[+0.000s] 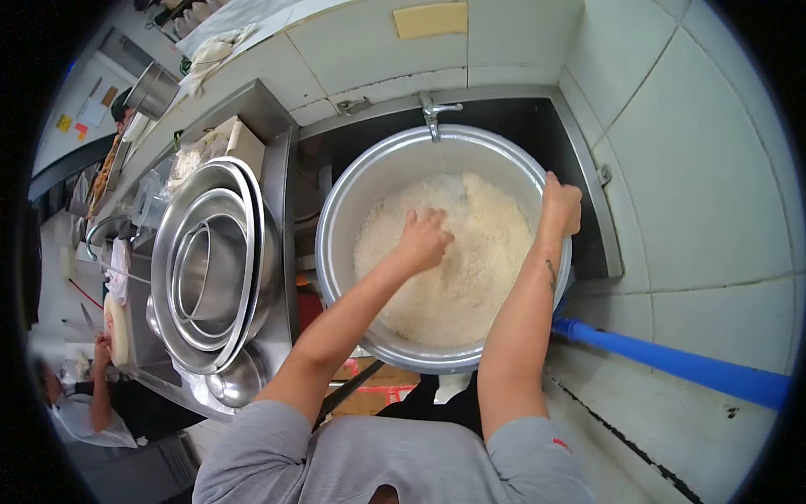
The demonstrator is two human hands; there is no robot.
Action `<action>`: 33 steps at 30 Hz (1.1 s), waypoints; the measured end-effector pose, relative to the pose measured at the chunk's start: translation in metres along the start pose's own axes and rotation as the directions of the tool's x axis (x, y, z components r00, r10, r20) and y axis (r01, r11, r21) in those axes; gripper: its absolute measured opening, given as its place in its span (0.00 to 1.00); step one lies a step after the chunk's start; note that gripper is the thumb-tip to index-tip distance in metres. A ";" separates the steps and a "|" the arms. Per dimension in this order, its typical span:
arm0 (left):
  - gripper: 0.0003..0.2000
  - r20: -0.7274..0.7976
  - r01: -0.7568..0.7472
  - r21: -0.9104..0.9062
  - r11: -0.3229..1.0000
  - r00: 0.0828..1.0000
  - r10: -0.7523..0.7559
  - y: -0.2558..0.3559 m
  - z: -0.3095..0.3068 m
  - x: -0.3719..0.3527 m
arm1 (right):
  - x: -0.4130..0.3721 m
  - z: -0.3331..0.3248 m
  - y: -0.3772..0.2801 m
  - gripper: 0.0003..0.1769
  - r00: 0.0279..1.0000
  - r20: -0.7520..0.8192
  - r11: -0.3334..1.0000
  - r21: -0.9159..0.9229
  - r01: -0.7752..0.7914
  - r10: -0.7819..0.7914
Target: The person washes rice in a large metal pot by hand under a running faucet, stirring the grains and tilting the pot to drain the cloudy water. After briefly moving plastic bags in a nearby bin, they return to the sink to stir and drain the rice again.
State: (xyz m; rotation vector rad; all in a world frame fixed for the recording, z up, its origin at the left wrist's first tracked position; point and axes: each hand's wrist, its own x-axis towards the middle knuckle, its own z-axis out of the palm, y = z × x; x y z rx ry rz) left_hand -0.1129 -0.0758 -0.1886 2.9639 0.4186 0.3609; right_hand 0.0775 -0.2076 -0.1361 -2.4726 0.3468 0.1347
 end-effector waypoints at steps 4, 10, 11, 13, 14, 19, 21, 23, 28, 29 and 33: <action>0.05 -0.004 0.217 -0.442 0.870 0.970 -0.244 0.013 -0.035 -0.012 | -0.006 -0.004 -0.005 0.28 0.998 0.044 0.999 0.010 0.054 -0.054; 0.10 0.310 0.158 -0.569 0.807 0.950 0.033 0.009 -0.009 -0.033 | -0.011 -0.006 -0.010 0.25 0.999 0.025 0.999 -0.020 0.029 -0.029; 0.11 0.384 0.145 -0.597 0.789 0.915 0.122 0.019 -0.008 -0.036 | -0.011 -0.005 -0.007 0.25 0.999 0.024 0.999 -0.031 0.036 -0.035; 0.16 0.383 -0.067 -0.565 0.822 0.862 0.333 0.045 -0.005 -0.051 | -0.008 -0.003 -0.007 0.25 0.999 0.012 0.998 -0.046 0.054 -0.053; 0.19 0.332 -0.263 -0.481 0.836 0.828 0.452 0.060 -0.002 -0.066 | -0.007 -0.004 -0.008 0.25 0.998 0.007 0.997 -0.052 0.057 -0.057; 0.29 0.340 -0.484 -0.303 0.821 0.750 0.567 0.067 0.026 -0.055 | -0.005 -0.003 -0.008 0.28 0.998 0.054 0.998 -0.050 0.039 -0.036; 0.28 0.337 -0.464 -0.249 0.850 0.781 0.526 0.062 0.046 -0.036 | -0.004 -0.003 -0.008 0.28 0.998 0.053 0.999 -0.036 0.037 -0.035; 0.26 0.380 -0.393 -0.180 0.902 0.818 0.432 0.060 0.073 -0.012 | -0.004 -0.004 -0.009 0.27 0.999 0.033 0.999 -0.030 0.041 -0.040; 0.20 0.641 -0.244 -0.193 0.950 0.702 0.311 0.055 0.037 0.037 | -0.012 -0.008 -0.014 0.26 1.000 0.004 0.998 -0.056 0.030 -0.030; 0.18 0.662 -0.250 -0.237 0.939 0.666 0.344 0.051 0.013 0.040 | -0.012 -0.008 -0.013 0.27 0.999 0.035 0.998 -0.062 0.022 -0.020; 0.13 0.718 -0.303 -0.277 0.912 0.566 0.406 0.018 -0.033 0.067 | -0.009 -0.008 -0.013 0.28 0.998 0.065 0.997 -0.072 0.010 -0.006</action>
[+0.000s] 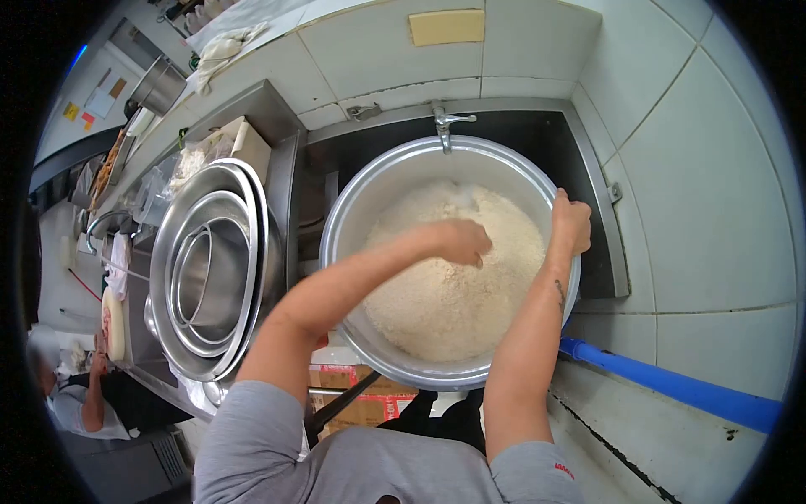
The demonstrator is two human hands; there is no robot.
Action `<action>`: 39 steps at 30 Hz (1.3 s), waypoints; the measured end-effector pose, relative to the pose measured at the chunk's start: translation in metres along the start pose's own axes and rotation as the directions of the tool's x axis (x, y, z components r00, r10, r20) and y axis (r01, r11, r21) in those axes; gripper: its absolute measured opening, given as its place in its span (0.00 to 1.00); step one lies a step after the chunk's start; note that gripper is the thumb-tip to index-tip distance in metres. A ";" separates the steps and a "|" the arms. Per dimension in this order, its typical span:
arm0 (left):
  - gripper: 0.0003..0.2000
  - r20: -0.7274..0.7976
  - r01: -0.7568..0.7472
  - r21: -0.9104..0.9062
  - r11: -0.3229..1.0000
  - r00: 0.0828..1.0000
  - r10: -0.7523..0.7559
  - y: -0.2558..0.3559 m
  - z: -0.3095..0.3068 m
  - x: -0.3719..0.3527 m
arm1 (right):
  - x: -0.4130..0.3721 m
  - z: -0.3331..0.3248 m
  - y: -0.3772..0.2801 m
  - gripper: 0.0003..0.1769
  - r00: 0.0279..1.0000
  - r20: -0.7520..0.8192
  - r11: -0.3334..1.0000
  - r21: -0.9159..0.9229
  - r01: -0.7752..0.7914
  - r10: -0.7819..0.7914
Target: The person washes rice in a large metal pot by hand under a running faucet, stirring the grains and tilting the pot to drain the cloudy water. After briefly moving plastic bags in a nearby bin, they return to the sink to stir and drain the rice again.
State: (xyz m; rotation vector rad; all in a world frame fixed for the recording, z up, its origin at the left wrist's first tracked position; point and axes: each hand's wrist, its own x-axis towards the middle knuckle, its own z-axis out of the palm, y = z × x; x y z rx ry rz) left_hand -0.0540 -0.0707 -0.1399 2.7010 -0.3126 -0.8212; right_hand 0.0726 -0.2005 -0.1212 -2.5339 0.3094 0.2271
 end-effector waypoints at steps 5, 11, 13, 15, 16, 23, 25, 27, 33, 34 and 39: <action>0.08 -0.299 0.153 -0.250 0.956 0.927 -0.226 -0.031 -0.036 -0.061 | 0.006 0.006 -0.001 0.28 1.000 -0.025 1.000 0.000 0.005 -0.005; 0.10 -0.102 0.160 -0.213 0.964 0.977 -0.185 -0.035 0.012 -0.081 | 0.009 0.009 0.005 0.26 0.998 -0.052 0.999 0.023 0.042 -0.041; 0.15 -0.111 0.189 -0.163 0.968 0.972 -0.209 -0.022 0.044 -0.066 | 0.003 0.007 0.004 0.26 0.997 -0.064 0.998 0.045 0.049 -0.046; 0.23 -0.291 -0.033 -0.102 0.994 0.957 0.002 0.002 0.088 -0.037 | 0.005 0.007 0.003 0.26 0.997 -0.063 0.998 0.043 0.049 -0.046; 0.25 -0.371 -0.159 0.089 0.983 0.911 0.181 0.021 0.103 -0.031 | 0.005 0.007 0.004 0.25 0.997 -0.061 0.998 0.036 0.049 -0.046; 0.18 0.033 -0.110 0.413 0.904 0.994 0.106 0.032 0.102 0.098 | 0.012 0.007 0.005 0.31 1.000 0.027 1.000 -0.003 -0.006 0.006; 0.14 -0.083 -0.041 0.475 0.879 0.992 0.091 0.021 0.097 0.111 | 0.010 0.005 0.003 0.32 0.999 0.032 1.000 -0.012 -0.007 0.007; 0.16 -0.124 0.087 0.367 0.926 0.991 -0.044 0.002 0.088 0.124 | 0.009 0.004 0.003 0.32 0.999 0.035 1.000 -0.012 -0.002 0.003; 0.29 -0.236 0.460 -0.073 0.885 0.854 -0.464 -0.079 0.039 0.084 | 0.008 0.006 0.004 0.27 0.998 -0.044 0.999 -0.013 0.041 -0.042; 0.33 -0.208 0.491 -0.152 0.858 0.832 -0.514 -0.090 0.039 0.068 | 0.007 0.006 0.004 0.27 0.998 -0.038 0.999 -0.011 0.040 -0.040; 0.36 -0.045 0.462 -0.394 0.794 0.853 -0.519 -0.093 0.100 0.030 | 0.003 -0.001 -0.001 0.33 0.998 0.068 1.000 0.001 0.014 -0.014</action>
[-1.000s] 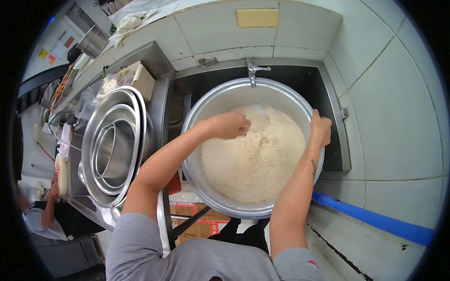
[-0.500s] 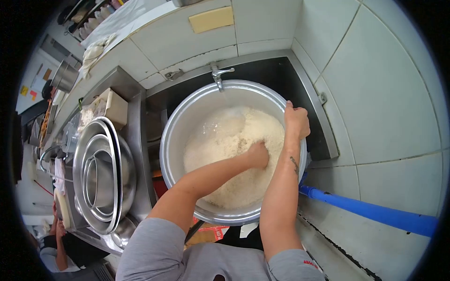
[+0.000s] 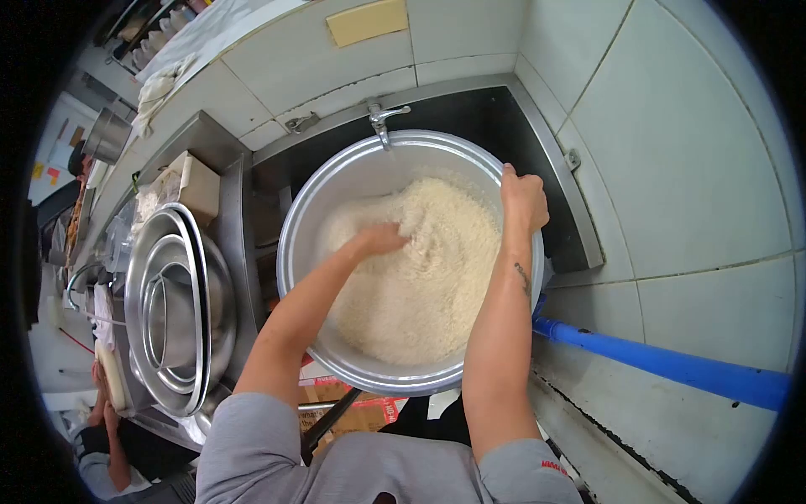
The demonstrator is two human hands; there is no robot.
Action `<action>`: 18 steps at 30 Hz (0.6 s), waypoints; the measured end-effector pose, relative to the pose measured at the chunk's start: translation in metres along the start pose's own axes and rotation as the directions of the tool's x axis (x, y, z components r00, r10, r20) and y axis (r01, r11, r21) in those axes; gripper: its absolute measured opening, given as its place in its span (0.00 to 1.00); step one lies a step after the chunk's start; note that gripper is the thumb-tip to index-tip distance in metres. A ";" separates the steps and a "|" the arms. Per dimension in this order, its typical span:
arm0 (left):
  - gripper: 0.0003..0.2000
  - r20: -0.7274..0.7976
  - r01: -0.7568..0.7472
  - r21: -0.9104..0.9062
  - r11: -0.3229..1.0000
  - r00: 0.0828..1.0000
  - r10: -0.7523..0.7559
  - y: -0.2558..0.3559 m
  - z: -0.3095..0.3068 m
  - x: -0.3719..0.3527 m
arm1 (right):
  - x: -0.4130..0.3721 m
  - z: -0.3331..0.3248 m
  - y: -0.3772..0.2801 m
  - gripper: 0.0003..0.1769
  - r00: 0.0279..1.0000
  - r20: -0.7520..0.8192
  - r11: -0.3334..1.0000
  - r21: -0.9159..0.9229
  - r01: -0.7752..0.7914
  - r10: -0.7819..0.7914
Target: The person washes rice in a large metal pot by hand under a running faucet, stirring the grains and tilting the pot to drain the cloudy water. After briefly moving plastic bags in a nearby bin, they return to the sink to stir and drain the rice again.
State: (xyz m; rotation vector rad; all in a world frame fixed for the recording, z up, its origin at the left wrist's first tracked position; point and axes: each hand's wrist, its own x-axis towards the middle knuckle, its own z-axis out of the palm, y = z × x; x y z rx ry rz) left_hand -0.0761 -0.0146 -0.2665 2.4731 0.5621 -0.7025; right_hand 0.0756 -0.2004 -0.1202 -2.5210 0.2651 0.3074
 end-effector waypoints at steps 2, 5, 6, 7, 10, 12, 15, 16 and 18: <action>0.35 0.107 -0.061 -0.030 0.998 0.992 0.064 0.013 0.003 -0.034 | 0.006 0.004 0.005 0.33 1.000 -0.005 1.000 0.008 -0.002 0.002; 0.35 0.169 -0.224 -0.068 0.972 0.958 0.232 0.043 -0.039 -0.082 | 0.004 0.005 0.003 0.29 0.998 -0.053 0.999 0.030 0.019 -0.017; 0.35 0.056 -0.274 -0.222 0.936 0.955 0.293 0.029 -0.051 -0.071 | 0.003 0.005 0.003 0.28 0.997 -0.076 0.999 0.033 0.028 -0.025; 0.36 -0.066 -0.331 -0.364 0.870 0.941 0.331 0.013 -0.061 -0.061 | 0.003 0.005 0.005 0.29 0.999 -0.048 0.999 0.033 0.018 -0.017; 0.38 -0.235 0.103 -0.097 0.990 0.964 -0.123 -0.043 -0.052 -0.040 | 0.009 0.005 0.004 0.33 1.000 -0.010 0.999 0.040 0.011 -0.011; 0.38 -0.136 0.267 -0.140 0.953 0.949 -0.286 -0.055 -0.010 -0.052 | 0.009 0.006 0.005 0.33 1.000 -0.029 0.999 0.037 0.014 -0.013; 0.44 0.146 0.238 -0.390 0.890 0.970 -0.196 -0.007 -0.008 -0.093 | 0.010 0.005 0.005 0.33 1.000 -0.017 1.000 0.030 -0.008 0.009; 0.46 0.226 0.184 -0.456 0.871 0.970 -0.086 0.004 -0.006 -0.105 | 0.010 0.004 0.004 0.31 1.000 -0.025 1.000 0.022 -0.001 0.002; 0.48 0.103 -0.007 -0.335 0.942 0.994 0.044 0.024 0.031 -0.118 | 0.008 0.006 0.003 0.28 0.999 -0.034 1.000 0.020 0.000 0.000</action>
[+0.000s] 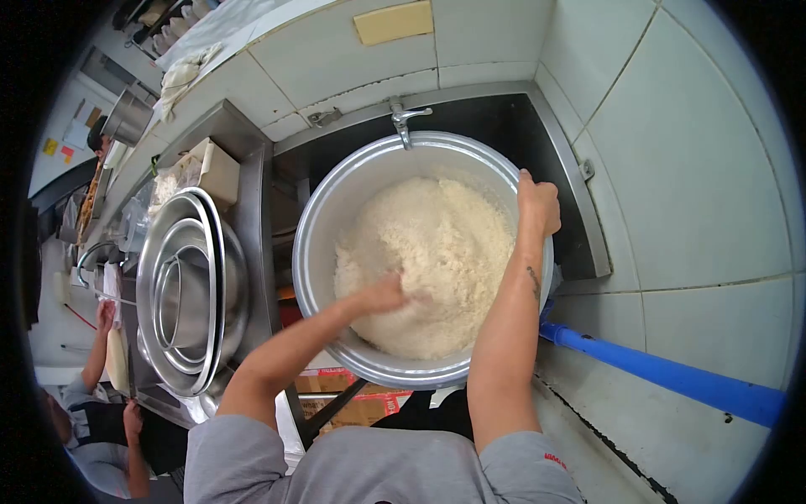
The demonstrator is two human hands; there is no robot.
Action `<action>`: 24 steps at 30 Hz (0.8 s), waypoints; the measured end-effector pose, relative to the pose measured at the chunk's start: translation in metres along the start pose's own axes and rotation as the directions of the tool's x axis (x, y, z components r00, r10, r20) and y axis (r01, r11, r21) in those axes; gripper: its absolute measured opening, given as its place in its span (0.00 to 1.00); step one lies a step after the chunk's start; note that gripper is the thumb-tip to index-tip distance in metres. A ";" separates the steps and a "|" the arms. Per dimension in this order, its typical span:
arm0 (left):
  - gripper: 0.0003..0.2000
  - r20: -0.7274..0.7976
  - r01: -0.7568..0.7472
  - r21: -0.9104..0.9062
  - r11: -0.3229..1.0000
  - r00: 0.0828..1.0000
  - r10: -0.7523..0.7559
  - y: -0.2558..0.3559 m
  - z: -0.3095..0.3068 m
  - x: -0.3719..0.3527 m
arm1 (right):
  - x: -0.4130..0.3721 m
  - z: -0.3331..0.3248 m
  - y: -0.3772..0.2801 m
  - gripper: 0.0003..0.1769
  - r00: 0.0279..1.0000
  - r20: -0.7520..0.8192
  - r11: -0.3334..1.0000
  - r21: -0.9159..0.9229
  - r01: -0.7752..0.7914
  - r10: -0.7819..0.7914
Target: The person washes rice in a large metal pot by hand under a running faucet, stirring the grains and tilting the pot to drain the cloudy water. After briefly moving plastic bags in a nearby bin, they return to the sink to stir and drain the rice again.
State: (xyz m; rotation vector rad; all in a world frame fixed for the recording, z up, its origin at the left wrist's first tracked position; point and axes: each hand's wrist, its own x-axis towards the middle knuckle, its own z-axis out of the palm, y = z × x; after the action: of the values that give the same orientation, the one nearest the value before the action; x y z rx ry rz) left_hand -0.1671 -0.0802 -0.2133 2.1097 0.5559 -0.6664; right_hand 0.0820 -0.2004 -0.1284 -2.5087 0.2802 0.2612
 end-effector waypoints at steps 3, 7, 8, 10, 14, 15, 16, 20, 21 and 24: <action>0.47 -0.004 -0.100 0.534 0.840 0.993 0.121 0.018 0.033 -0.019 | -0.003 -0.001 -0.001 0.28 1.000 -0.007 0.999 -0.026 0.020 -0.021; 0.35 0.025 -0.225 0.551 0.803 0.967 0.254 0.010 0.015 0.034 | 0.000 -0.002 -0.002 0.30 1.000 0.018 1.000 -0.026 0.007 -0.006; 0.30 0.036 -0.179 0.482 0.858 0.982 0.185 -0.004 0.011 0.065 | 0.000 -0.005 -0.002 0.31 0.999 0.040 1.000 -0.023 0.007 -0.006; 0.22 -0.102 -0.066 0.417 0.907 0.988 0.119 -0.004 -0.002 0.095 | -0.001 -0.004 -0.002 0.31 0.998 0.057 1.000 -0.008 -0.004 0.005; 0.19 0.105 -0.100 0.699 0.708 0.994 0.036 0.024 -0.007 0.110 | -0.001 0.001 0.001 0.28 0.999 -0.036 0.999 -0.020 0.026 -0.027; 0.18 0.150 -0.110 0.654 0.748 0.989 0.014 0.035 -0.017 0.092 | -0.001 0.003 0.001 0.26 0.996 -0.074 0.999 -0.015 0.043 -0.044; 0.17 0.198 -0.115 0.610 0.784 0.980 -0.010 0.044 -0.030 0.073 | -0.001 0.002 0.000 0.26 0.998 -0.060 0.999 -0.019 0.034 -0.035; 0.17 -0.199 -0.108 0.493 0.863 0.952 0.233 0.031 -0.096 0.130 | -0.001 0.000 -0.002 0.26 0.998 -0.058 1.000 0.007 0.028 -0.028; 0.17 -0.352 -0.047 0.457 0.888 0.908 0.229 0.026 -0.110 0.160 | -0.003 -0.001 -0.002 0.25 0.998 -0.051 0.999 0.008 0.032 -0.032; 0.21 -0.359 -0.144 0.053 0.988 0.921 0.153 0.047 -0.100 0.209 | -0.005 -0.003 -0.002 0.25 0.998 -0.051 0.999 0.007 0.035 -0.035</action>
State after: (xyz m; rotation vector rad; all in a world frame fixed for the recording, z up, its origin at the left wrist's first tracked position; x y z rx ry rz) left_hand 0.0461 0.0076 -0.2668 2.2871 0.5797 -0.1961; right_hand 0.0783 -0.1994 -0.1239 -2.5130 0.2564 0.1826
